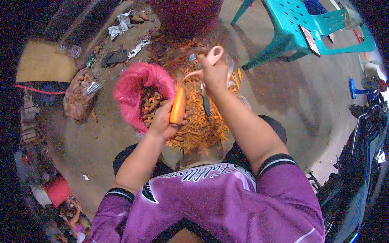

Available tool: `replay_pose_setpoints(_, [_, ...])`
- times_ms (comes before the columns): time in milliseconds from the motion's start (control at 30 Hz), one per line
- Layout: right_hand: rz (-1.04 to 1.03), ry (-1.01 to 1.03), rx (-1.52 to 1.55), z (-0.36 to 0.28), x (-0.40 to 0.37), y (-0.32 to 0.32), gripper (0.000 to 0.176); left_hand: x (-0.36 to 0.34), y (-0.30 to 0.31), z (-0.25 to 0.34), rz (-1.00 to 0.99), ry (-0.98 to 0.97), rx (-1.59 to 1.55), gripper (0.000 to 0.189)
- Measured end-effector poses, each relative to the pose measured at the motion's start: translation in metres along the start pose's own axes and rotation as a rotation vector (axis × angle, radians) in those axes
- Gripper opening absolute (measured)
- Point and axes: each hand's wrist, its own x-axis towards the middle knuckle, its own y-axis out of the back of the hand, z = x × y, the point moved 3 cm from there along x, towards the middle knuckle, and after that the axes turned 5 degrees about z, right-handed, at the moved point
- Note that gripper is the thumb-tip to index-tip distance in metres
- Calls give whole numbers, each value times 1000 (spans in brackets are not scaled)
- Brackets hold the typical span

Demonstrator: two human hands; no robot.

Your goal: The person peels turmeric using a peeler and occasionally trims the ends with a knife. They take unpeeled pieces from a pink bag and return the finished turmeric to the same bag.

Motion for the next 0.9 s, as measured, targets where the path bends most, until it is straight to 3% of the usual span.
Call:
replay_pose_setpoints(67, [-150, -65, -112, -6, -39, -17, 24, 3, 10, 1, -17, -26, -97, 34])
replay_pose_setpoints(100, [-213, -36, -190, -2, -53, -22, 24, 5, 11, 0, -117, 3, -188, 31])
replay_pose_setpoints(133, [-273, -4, -265, 2, -65, -26, 23, 4, 10, 0, -2, -5, -196, 31])
replay_pose_setpoints(167, [-350, -20, -139, 12, -73, -29, 22, 2, 4, -1, 111, -12, -201, 31])
replay_pose_setpoints(233, [-316, 37, -228, 13, -68, -27, 24, -9, -13, 0, 272, -18, -172, 32])
replay_pose_setpoints(300, [-211, 16, -406, 6, -48, -22, 28, 1, 5, -7, 56, 51, -132, 32])
replay_pose_setpoints(333, [-110, 158, -532, 1, -28, -12, 31, 4, 10, -10, -52, 86, -109, 32])
replay_pose_setpoints(400, [133, 218, -184, -9, -5, 1, 27, -7, -1, -11, 0, 135, -124, 35])
replay_pose_setpoints(467, [93, -19, 36, 0, 4, 5, 26, -12, -8, -6, 107, 120, -44, 37])
replay_pose_setpoints(500, [32, -4, -53, -2, -2, 2, 26, -4, 6, -6, 22, 101, -125, 41])
replay_pose_setpoints(567, [-98, 25, -234, -10, -32, -14, 25, 0, 7, 1, 129, 25, -100, 39])
replay_pose_setpoints(633, [-226, 26, -205, -6, -66, -26, 23, 1, 13, 4, 266, -23, -29, 37])
replay_pose_setpoints(733, [-327, -25, -229, 3, -73, -28, 22, -1, 0, 0, 250, -30, -122, 35])
replay_pose_setpoints(767, [-344, -37, -265, 6, -69, -26, 22, 0, 10, -5, 80, 7, -158, 34])
replay_pose_setpoints(900, [-3, 125, -159, 12, -9, -4, 23, -3, 7, -16, -57, 94, -58, 36])
